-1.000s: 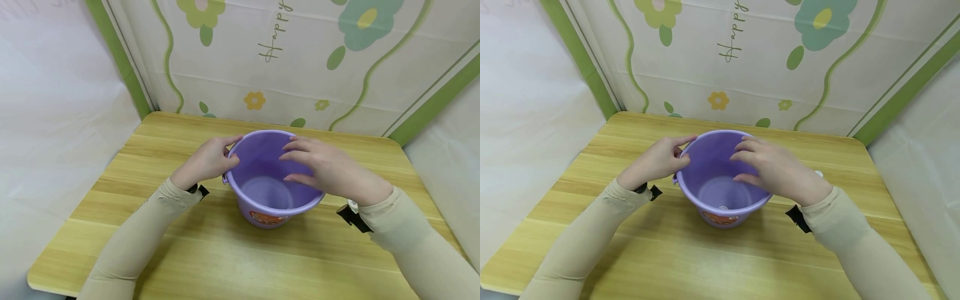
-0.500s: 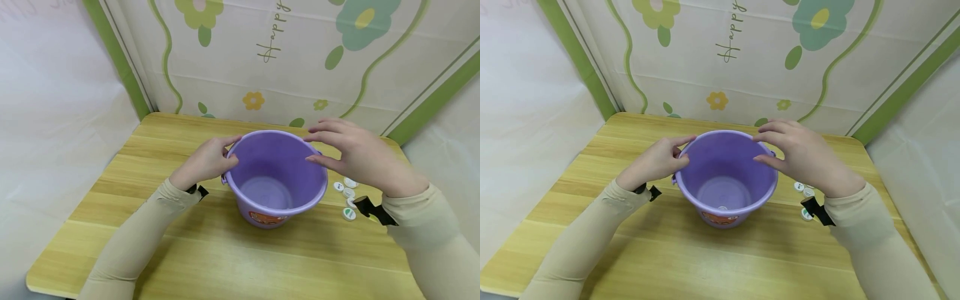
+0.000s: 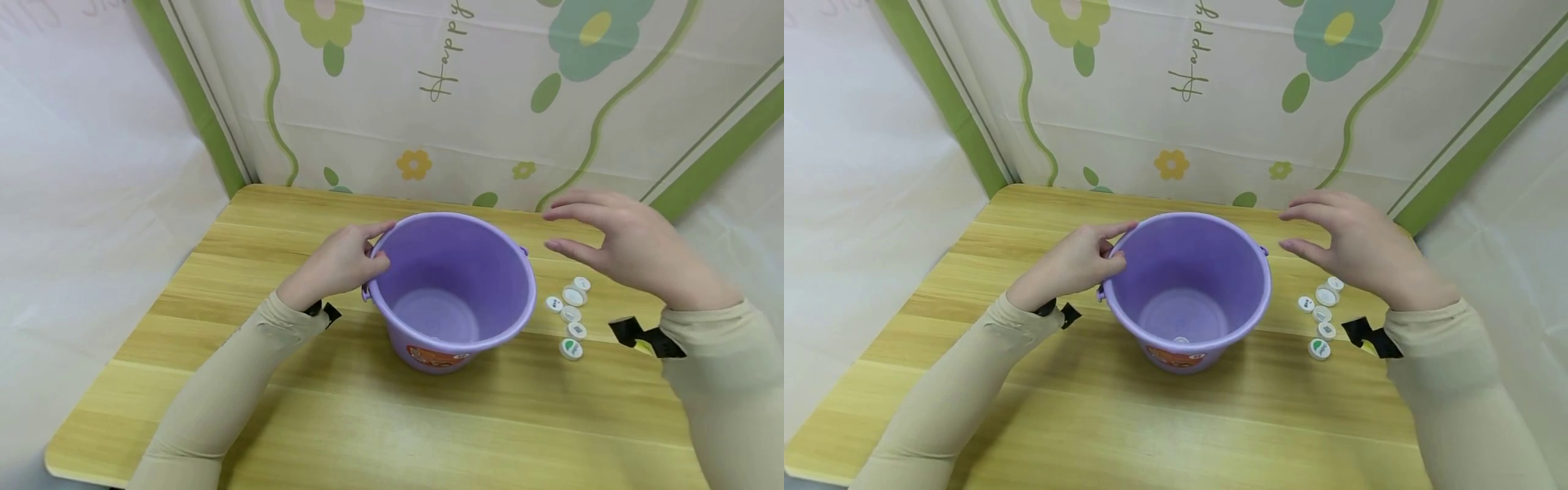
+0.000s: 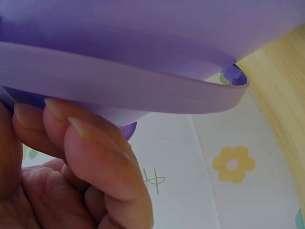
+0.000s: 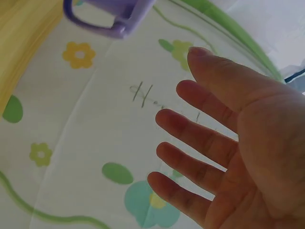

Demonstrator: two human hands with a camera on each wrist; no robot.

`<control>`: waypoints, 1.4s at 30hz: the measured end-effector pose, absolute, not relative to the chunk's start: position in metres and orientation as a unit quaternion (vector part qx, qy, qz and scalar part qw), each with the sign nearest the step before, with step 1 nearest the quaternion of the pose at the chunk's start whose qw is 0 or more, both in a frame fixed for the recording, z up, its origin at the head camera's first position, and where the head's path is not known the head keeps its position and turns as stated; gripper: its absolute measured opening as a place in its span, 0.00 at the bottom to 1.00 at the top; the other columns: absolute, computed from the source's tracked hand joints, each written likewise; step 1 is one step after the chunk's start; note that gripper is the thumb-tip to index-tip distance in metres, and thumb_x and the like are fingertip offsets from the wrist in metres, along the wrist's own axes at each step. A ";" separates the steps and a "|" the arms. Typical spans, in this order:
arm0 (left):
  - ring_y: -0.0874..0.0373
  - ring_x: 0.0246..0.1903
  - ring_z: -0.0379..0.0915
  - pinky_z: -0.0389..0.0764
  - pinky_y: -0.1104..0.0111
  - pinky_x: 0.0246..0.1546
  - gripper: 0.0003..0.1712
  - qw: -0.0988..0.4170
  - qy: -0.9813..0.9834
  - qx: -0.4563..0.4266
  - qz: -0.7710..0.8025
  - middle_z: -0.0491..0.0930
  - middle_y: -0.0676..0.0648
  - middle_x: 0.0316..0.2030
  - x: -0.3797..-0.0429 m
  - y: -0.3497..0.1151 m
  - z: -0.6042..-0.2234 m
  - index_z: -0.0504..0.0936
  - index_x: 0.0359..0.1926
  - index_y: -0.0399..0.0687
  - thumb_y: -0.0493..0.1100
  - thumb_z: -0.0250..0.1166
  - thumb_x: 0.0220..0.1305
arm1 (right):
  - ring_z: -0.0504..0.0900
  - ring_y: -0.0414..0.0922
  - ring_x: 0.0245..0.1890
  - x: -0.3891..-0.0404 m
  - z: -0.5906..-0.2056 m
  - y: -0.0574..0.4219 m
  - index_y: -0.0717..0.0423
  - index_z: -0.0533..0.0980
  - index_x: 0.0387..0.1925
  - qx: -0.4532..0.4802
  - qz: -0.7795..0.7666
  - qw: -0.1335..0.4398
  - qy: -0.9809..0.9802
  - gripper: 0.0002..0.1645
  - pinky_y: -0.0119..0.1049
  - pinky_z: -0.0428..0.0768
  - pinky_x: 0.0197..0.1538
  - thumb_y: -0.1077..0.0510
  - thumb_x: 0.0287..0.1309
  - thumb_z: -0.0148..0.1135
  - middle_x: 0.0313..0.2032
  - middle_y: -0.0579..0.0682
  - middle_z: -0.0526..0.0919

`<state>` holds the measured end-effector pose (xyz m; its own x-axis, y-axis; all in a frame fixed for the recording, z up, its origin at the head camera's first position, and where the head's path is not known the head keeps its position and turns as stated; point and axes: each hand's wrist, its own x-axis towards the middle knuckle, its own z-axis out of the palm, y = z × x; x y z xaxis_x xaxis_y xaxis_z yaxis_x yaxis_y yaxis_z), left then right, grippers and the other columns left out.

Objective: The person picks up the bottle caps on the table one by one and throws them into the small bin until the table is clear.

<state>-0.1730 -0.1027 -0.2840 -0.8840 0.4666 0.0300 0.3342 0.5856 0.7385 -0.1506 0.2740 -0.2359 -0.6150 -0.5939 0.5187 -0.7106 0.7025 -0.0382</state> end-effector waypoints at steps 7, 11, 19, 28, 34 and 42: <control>0.55 0.11 0.73 0.74 0.66 0.13 0.37 0.086 0.888 0.223 0.392 0.74 0.47 0.13 -0.173 -0.102 -0.284 0.65 0.73 0.43 0.38 0.56 0.61 | 0.79 0.58 0.52 -0.158 -0.248 0.305 0.56 0.83 0.48 0.289 0.130 0.188 -0.930 0.23 0.50 0.73 0.50 0.60 0.46 0.76 0.49 0.54 0.84; 0.53 0.12 0.74 0.75 0.65 0.13 0.37 0.088 0.888 0.221 0.394 0.74 0.47 0.14 -0.173 -0.102 -0.284 0.65 0.73 0.43 0.37 0.56 0.60 | 0.76 0.63 0.55 -0.162 -0.256 0.323 0.55 0.82 0.51 0.231 0.141 0.127 -0.954 0.21 0.59 0.71 0.52 0.55 0.56 0.72 0.52 0.58 0.82; 0.55 0.11 0.72 0.75 0.65 0.14 0.37 0.086 0.886 0.220 0.398 0.72 0.47 0.13 -0.172 -0.103 -0.285 0.65 0.73 0.44 0.37 0.56 0.60 | 0.74 0.72 0.50 -0.174 -0.276 0.361 0.54 0.78 0.58 0.133 0.161 0.022 -0.978 0.27 0.66 0.72 0.47 0.44 0.64 0.63 0.59 0.68 0.74; 0.53 0.12 0.74 0.77 0.63 0.14 0.37 0.093 0.884 0.222 0.402 0.74 0.47 0.14 -0.173 -0.102 -0.286 0.64 0.73 0.44 0.37 0.55 0.61 | 0.74 0.68 0.54 -0.191 -0.334 0.409 0.60 0.74 0.63 0.089 0.180 -0.070 -0.977 0.36 0.66 0.72 0.50 0.37 0.66 0.57 0.57 0.70 0.75; 0.55 0.11 0.73 0.76 0.64 0.14 0.37 0.087 0.884 0.224 0.401 0.73 0.47 0.14 -0.173 -0.102 -0.286 0.64 0.73 0.44 0.37 0.55 0.61 | 0.78 0.65 0.50 -0.189 -0.361 0.424 0.63 0.77 0.58 0.099 0.196 -0.053 -0.974 0.30 0.61 0.74 0.49 0.45 0.66 0.61 0.51 0.67 0.80; 0.56 0.10 0.72 0.71 0.68 0.12 0.37 0.076 0.889 0.224 0.392 0.71 0.49 0.12 -0.173 -0.101 -0.285 0.65 0.73 0.44 0.38 0.55 0.60 | 0.71 0.70 0.56 -0.185 -0.378 0.425 0.58 0.76 0.60 0.085 0.193 -0.083 -0.974 0.33 0.68 0.69 0.52 0.39 0.64 0.61 0.58 0.72 0.73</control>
